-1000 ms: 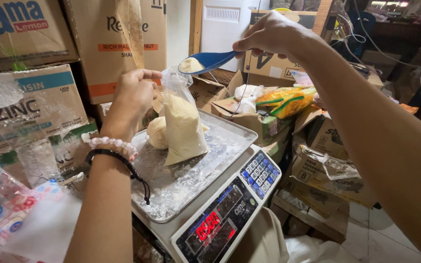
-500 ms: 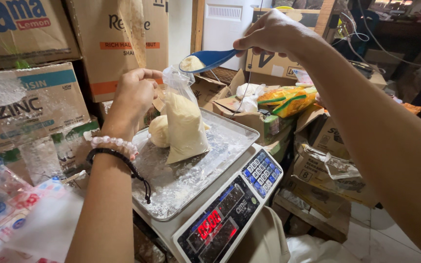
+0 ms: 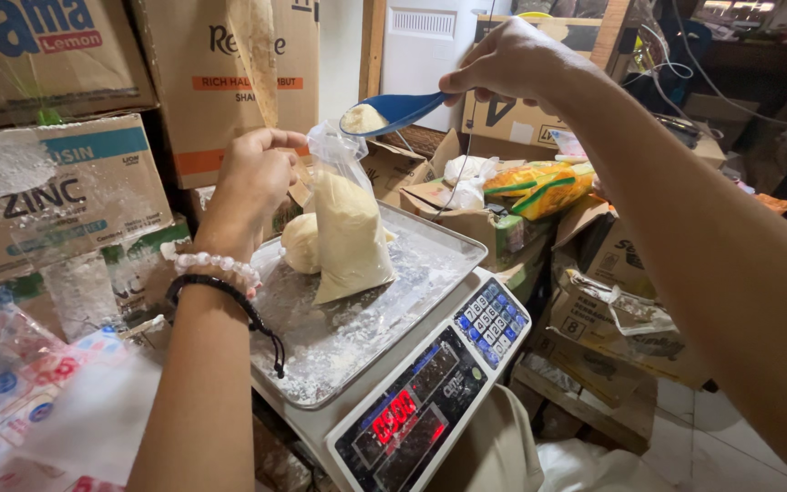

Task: The person scoops white powder from a large sack into a small plastic bag using a blue scoop, then places the bag on a digital scale to measure the weight. They add more powder as needed to reach the target weight, then tie the bag closed.

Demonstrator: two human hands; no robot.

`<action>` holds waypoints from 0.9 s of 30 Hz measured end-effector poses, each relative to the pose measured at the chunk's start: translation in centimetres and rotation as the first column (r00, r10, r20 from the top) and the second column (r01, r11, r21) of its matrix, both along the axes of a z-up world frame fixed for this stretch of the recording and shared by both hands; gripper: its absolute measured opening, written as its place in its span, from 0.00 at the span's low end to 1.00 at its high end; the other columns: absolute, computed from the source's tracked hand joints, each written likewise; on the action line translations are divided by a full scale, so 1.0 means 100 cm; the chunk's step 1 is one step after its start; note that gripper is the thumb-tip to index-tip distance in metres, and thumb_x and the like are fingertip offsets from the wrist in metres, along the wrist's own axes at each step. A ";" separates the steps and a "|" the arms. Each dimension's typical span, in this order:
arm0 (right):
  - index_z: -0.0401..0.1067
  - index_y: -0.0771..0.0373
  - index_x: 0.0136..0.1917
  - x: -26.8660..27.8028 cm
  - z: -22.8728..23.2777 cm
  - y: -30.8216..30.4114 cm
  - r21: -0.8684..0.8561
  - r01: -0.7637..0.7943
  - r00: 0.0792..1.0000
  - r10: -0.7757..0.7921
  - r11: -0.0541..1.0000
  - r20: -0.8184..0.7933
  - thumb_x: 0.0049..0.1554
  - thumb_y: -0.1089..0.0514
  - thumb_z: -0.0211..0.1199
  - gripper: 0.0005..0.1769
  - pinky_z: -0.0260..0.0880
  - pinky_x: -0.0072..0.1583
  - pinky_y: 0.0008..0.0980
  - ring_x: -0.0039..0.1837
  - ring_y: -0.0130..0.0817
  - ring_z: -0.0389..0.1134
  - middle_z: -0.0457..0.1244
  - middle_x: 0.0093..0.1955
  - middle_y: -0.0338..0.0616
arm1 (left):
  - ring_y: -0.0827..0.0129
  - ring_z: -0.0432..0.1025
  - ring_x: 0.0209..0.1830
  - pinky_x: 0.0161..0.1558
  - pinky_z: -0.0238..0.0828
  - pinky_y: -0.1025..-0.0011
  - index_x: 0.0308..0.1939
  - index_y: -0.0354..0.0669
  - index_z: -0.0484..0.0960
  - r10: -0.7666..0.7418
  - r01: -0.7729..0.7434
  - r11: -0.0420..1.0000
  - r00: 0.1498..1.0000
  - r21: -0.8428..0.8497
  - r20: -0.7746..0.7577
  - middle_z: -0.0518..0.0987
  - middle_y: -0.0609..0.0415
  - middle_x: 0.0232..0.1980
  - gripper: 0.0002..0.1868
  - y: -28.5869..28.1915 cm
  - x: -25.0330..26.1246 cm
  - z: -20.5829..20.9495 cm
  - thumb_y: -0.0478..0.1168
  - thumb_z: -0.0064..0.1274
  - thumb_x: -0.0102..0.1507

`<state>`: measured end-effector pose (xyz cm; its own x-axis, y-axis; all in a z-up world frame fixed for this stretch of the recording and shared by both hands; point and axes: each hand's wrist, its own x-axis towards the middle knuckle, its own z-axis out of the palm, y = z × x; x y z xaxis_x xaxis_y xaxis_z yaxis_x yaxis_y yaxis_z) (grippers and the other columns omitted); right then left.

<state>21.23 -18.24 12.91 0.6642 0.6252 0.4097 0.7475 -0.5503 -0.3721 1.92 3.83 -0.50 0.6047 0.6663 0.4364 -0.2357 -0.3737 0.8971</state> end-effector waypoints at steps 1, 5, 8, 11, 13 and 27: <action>0.84 0.47 0.43 0.000 0.000 0.000 0.001 -0.002 1.000 0.002 1.000 0.000 0.52 0.40 0.74 0.12 0.53 0.32 0.27 0.32 0.21 0.60 0.65 0.31 0.31 | 0.80 0.64 0.25 0.24 0.59 0.78 0.49 0.37 0.83 0.007 -0.007 1.000 1.000 -0.009 -0.015 0.75 0.60 0.30 0.18 -0.001 -0.002 0.000 0.29 0.39 0.61; 0.84 0.47 0.43 0.000 0.000 0.000 -0.023 0.036 0.999 -0.036 0.999 0.001 0.53 0.40 0.73 0.13 0.55 0.31 0.28 0.32 0.22 0.61 0.65 0.31 0.31 | 0.80 0.64 0.24 0.22 0.58 0.78 0.49 0.37 0.83 0.005 -0.006 0.999 1.000 -0.042 -0.024 0.75 0.60 0.31 0.19 -0.004 -0.004 0.001 0.29 0.38 0.61; 0.83 0.49 0.43 -0.001 -0.001 -0.004 -0.025 0.063 0.997 -0.064 0.998 -0.031 0.53 0.39 0.73 0.14 0.55 0.32 0.27 0.32 0.22 0.61 0.65 0.31 0.32 | 0.80 0.66 0.26 0.23 0.60 0.78 0.49 0.37 0.83 0.013 -0.013 1.000 1.000 -0.012 -0.005 0.77 0.60 0.33 0.20 -0.006 -0.004 0.000 0.28 0.37 0.60; 0.84 0.49 0.43 -0.003 -0.004 -0.012 -0.003 0.043 0.996 -0.043 0.999 -0.082 0.53 0.40 0.72 0.14 0.52 0.32 0.27 0.32 0.24 0.58 0.64 0.31 0.33 | 0.78 0.71 0.29 0.29 0.68 0.79 0.48 0.35 0.82 -0.018 0.019 0.999 0.999 -0.033 0.037 0.79 0.57 0.35 0.17 -0.010 -0.001 -0.003 0.29 0.41 0.60; 0.85 0.49 0.43 -0.004 -0.007 -0.020 0.017 0.004 0.994 -0.002 1.000 -0.112 0.53 0.41 0.72 0.13 0.50 0.32 0.28 0.32 0.24 0.56 0.64 0.31 0.34 | 0.77 0.72 0.32 0.32 0.70 0.78 0.49 0.35 0.81 -0.008 0.008 1.000 1.000 -0.009 0.027 0.81 0.56 0.39 0.16 -0.013 -0.001 -0.004 0.30 0.42 0.61; 0.82 0.48 0.50 -0.010 -0.034 -0.062 0.074 0.048 0.982 -0.034 0.996 -0.184 0.52 0.41 0.72 0.17 0.53 0.31 0.24 0.31 0.22 0.59 0.64 0.31 0.33 | 0.68 0.78 0.42 0.43 0.77 0.71 0.54 0.36 0.79 -0.115 0.108 0.992 0.987 -0.064 -0.110 0.82 0.49 0.48 0.23 -0.056 0.009 -0.007 0.30 0.33 0.60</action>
